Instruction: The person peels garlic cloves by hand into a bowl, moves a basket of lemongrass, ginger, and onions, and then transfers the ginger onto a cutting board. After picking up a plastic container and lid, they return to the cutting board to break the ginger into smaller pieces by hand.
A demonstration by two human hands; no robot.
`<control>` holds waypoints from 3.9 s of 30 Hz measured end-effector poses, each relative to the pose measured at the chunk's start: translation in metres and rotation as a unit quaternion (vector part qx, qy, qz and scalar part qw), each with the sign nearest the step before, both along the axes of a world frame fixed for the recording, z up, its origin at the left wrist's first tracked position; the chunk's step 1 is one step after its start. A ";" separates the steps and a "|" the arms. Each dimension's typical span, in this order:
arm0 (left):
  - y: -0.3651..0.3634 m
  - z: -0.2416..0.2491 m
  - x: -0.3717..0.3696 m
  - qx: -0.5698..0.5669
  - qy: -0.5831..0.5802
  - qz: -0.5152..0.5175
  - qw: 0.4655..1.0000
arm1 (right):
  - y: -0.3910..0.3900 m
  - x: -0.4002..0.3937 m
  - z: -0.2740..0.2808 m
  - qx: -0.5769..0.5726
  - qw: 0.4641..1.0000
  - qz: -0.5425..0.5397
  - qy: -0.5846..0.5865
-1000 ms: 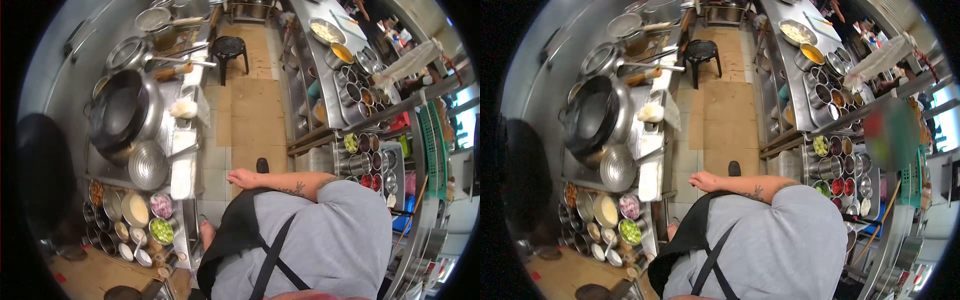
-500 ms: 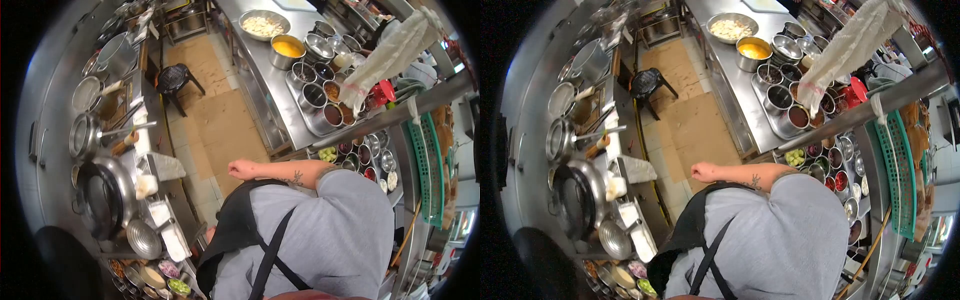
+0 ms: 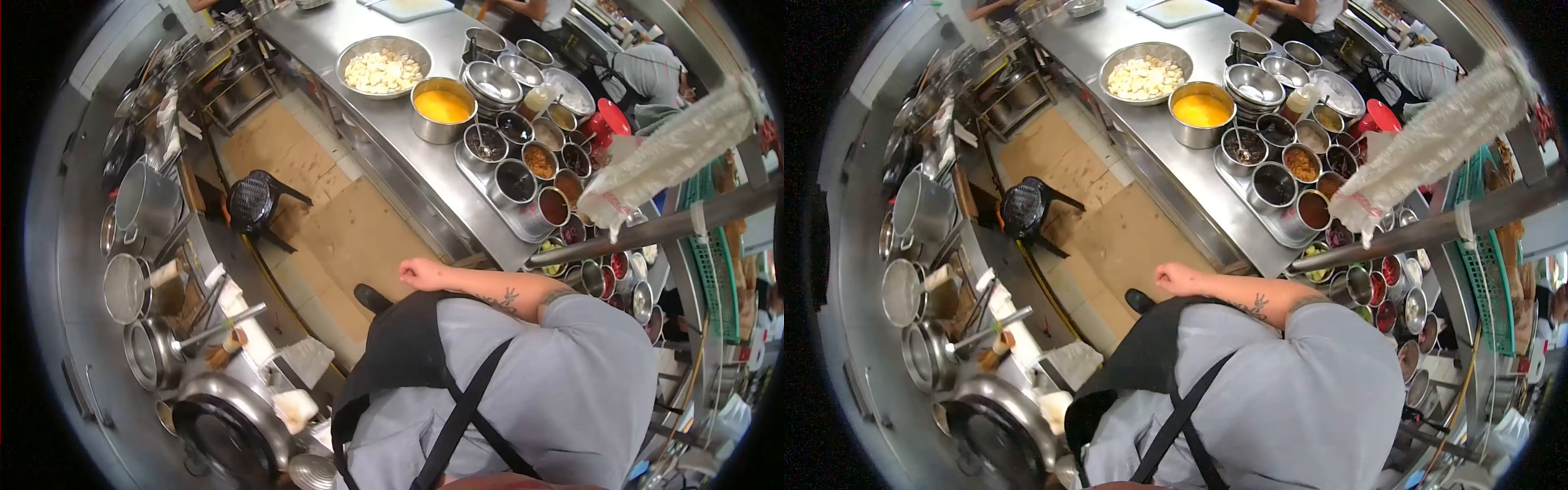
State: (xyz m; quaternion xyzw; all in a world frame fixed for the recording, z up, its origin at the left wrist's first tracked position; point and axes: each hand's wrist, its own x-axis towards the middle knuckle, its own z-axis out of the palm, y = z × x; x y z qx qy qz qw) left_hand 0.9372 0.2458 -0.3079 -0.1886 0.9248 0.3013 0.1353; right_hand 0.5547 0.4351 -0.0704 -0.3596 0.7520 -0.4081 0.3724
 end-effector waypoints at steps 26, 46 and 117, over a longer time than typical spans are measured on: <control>-0.269 0.133 -0.492 0.188 -0.016 0.213 0.959 | -0.161 -0.312 0.133 -0.160 0.941 -0.262 0.144; -0.186 0.337 -0.875 -0.176 0.004 -0.377 0.909 | -0.208 -0.456 0.105 0.295 0.886 -0.283 0.218; -0.228 0.275 -0.980 -0.022 0.177 -0.464 0.868 | -0.282 -0.513 0.046 0.201 0.805 -0.543 0.131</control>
